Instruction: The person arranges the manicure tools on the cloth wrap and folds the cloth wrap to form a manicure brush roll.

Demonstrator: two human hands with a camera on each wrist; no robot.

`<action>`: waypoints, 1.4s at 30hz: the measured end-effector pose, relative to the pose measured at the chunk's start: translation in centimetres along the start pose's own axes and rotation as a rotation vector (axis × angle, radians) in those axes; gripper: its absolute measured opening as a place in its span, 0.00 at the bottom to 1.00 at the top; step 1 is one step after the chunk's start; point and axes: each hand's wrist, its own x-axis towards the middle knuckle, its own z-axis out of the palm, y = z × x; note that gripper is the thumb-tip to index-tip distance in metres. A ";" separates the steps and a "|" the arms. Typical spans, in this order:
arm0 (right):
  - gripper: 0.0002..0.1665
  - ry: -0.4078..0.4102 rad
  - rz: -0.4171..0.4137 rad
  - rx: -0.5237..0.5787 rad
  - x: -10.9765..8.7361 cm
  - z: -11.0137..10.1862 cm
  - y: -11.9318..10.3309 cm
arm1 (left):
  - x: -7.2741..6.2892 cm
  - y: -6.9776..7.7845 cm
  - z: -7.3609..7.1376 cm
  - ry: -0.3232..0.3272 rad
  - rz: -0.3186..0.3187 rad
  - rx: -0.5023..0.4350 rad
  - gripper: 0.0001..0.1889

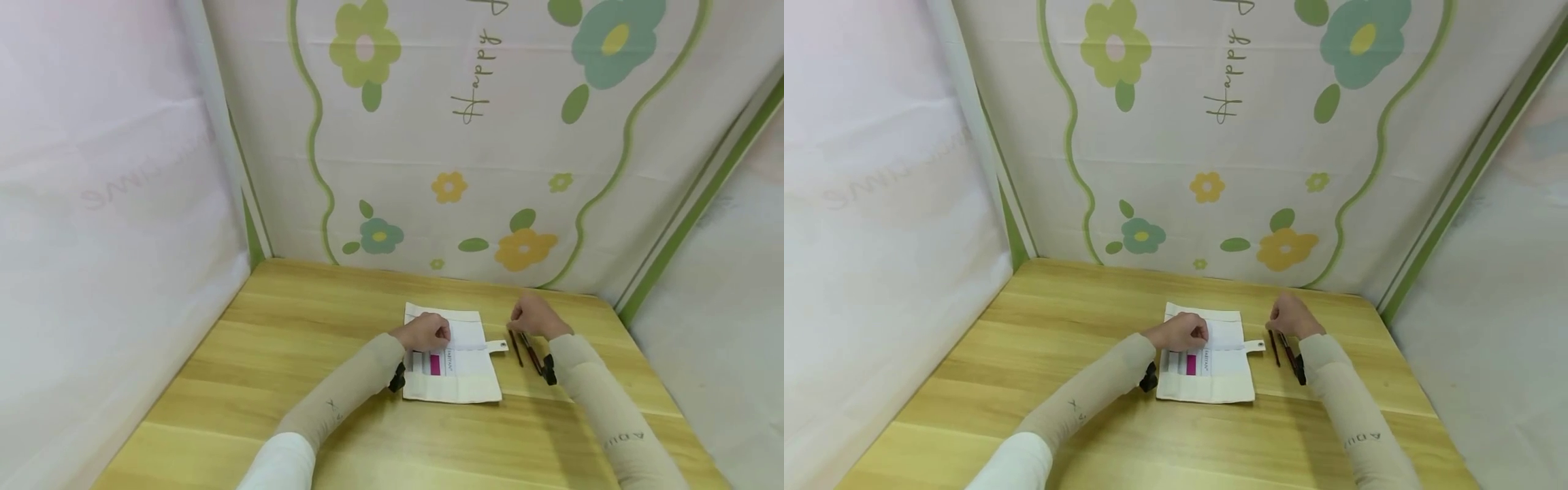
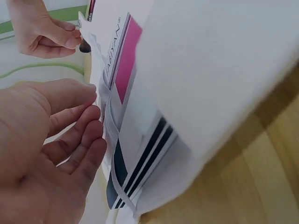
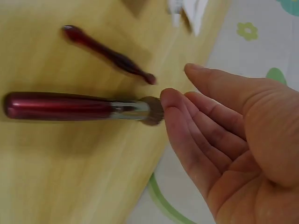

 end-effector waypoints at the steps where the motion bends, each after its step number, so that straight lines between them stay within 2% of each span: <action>1: 0.34 0.004 0.003 0.000 -0.1 0.3 0.2 | 0.2 0.0 0.1 -0.001 0.003 -0.007 0.03; 6: 0.32 0.003 0.042 -0.018 -0.1 1.7 0.6 | 1.0 0.0 0.8 -0.010 0.026 -0.011 0.03; 10: 0.34 0.003 0.080 -0.021 -0.1 2.1 0.4 | 1.2 0.4 1.0 -0.011 0.042 0.014 0.03; 18: 0.33 -0.028 0.126 0.015 0.0 1.7 -1.0 | 1.5 1.0 1.3 -0.017 0.000 0.084 0.04; 22: 0.28 -0.051 0.147 0.023 0.2 1.5 -1.2 | 1.6 1.3 1.6 -0.009 -0.021 0.099 0.05; 27: 0.18 -0.074 0.129 0.051 0.4 0.9 -0.8 | 1.6 1.7 1.7 -0.007 -0.041 0.104 0.06; 29: 0.12 -0.072 0.128 0.082 0.4 0.3 -0.5 | 1.7 1.9 1.7 -0.012 -0.041 0.108 0.06; 32: 0.10 -0.053 0.139 0.159 0.5 -0.3 -0.2 | 1.7 2.1 1.6 -0.018 -0.038 0.118 0.06; 36: 0.17 -0.020 0.140 0.286 0.7 -0.9 -0.5 | 1.7 2.2 1.5 -0.025 -0.058 0.135 0.08; 42: 0.24 -0.030 0.152 0.433 1.4 -1.3 -2.2 | 1.5 2.1 1.4 -0.059 -0.072 0.105 0.10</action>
